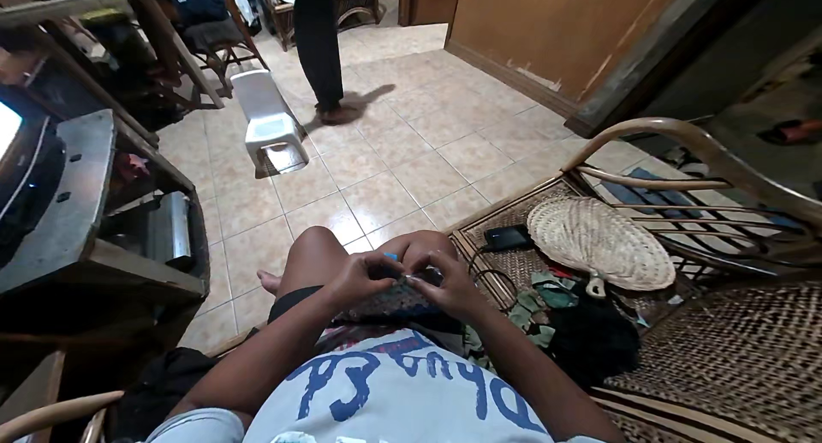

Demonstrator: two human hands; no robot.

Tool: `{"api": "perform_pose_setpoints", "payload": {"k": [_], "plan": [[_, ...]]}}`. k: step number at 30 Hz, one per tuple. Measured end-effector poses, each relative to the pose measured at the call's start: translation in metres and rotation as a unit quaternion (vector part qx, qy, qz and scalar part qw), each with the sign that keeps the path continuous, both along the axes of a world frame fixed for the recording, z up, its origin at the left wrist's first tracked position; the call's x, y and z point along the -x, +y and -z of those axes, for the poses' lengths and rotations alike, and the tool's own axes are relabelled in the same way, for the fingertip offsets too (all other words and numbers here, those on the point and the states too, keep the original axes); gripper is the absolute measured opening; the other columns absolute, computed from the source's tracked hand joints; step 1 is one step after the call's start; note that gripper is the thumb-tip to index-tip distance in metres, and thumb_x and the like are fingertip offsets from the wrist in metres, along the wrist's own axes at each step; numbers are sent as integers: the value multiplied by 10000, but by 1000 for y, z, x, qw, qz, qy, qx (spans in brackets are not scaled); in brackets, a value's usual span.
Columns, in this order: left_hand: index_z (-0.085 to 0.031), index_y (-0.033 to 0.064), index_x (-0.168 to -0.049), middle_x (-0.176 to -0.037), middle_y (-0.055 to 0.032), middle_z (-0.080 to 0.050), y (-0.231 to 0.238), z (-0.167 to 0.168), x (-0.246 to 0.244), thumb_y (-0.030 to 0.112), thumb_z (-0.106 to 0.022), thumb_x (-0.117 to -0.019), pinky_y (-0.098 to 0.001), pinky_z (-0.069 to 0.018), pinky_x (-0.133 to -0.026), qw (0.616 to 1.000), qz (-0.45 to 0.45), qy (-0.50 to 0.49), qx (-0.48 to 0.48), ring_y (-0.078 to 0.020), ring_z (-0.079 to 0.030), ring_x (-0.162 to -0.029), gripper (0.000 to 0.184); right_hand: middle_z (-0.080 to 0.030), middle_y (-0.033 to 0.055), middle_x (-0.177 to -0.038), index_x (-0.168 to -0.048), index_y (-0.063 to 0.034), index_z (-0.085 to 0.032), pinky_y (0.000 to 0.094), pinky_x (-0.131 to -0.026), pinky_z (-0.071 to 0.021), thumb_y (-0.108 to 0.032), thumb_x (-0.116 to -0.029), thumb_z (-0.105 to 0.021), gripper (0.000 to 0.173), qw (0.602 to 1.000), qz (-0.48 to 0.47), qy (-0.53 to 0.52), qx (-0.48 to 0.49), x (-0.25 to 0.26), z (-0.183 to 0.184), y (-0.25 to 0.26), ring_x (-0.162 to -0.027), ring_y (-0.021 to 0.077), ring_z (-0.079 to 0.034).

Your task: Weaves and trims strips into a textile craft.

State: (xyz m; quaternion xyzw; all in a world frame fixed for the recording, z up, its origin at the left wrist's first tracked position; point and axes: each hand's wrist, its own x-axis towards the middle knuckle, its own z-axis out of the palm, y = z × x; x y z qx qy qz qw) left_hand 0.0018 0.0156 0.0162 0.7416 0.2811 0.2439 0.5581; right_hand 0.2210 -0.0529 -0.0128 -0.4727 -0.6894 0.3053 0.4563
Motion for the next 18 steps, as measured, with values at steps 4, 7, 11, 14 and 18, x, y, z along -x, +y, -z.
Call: {"api": "perform_pose_setpoints", "payload": {"k": [4, 7, 11, 14, 18], "plan": [[-703, -18, -1144, -1068, -31, -727, 1, -6, 0, -39, -717, -872, -192, -564, -822, 999, 5, 14, 35, -3, -668, -869, 273, -713, 82, -1015, -1027, 4, -711, 272, -913, -556, -101, -904, -712, 162, 999, -12, -10, -41, -6, 1, 3, -978, 88, -671], [-685, 0, -1215, -1112, -20, -711, 3, -8, 2, -42, -707, -879, -175, -548, -784, 998, 18, 37, 58, 14, -641, -824, 339, -732, 87, -988, -1012, -44, -753, 388, -926, -535, -116, -903, -684, 147, 993, -11, -74, -91, -4, 3, 4, -983, 178, -678], [-673, 14, -1244, -1108, -24, -714, 4, -11, 1, -46, -706, -883, -189, -561, -802, 996, 17, 44, 77, 0, -659, -838, 368, -728, 80, -1010, -1015, -100, -759, 472, -894, -531, -157, -932, -665, 138, 974, 11, -146, -174, 4, 1, 0, -993, 250, -675], [-673, 23, -1255, -1106, -23, -714, 4, -12, 1, -49, -714, -876, -185, -557, -800, 996, 20, 53, 67, 4, -656, -841, 388, -727, 76, -966, -983, -128, -756, 484, -833, -552, -154, -970, -613, 145, 938, 39, -245, -244, 13, -7, 0, -926, 274, -691], [-658, 11, -1273, -1158, -79, -698, 5, -14, -1, -9, -713, -896, -215, -556, -876, 995, 39, 93, 17, -29, -669, -933, 381, -733, 133, -951, -911, -65, -715, 514, -780, -566, -75, -927, -628, 89, 906, 10, -346, -245, 22, -23, 1, -870, 329, -711]]}}
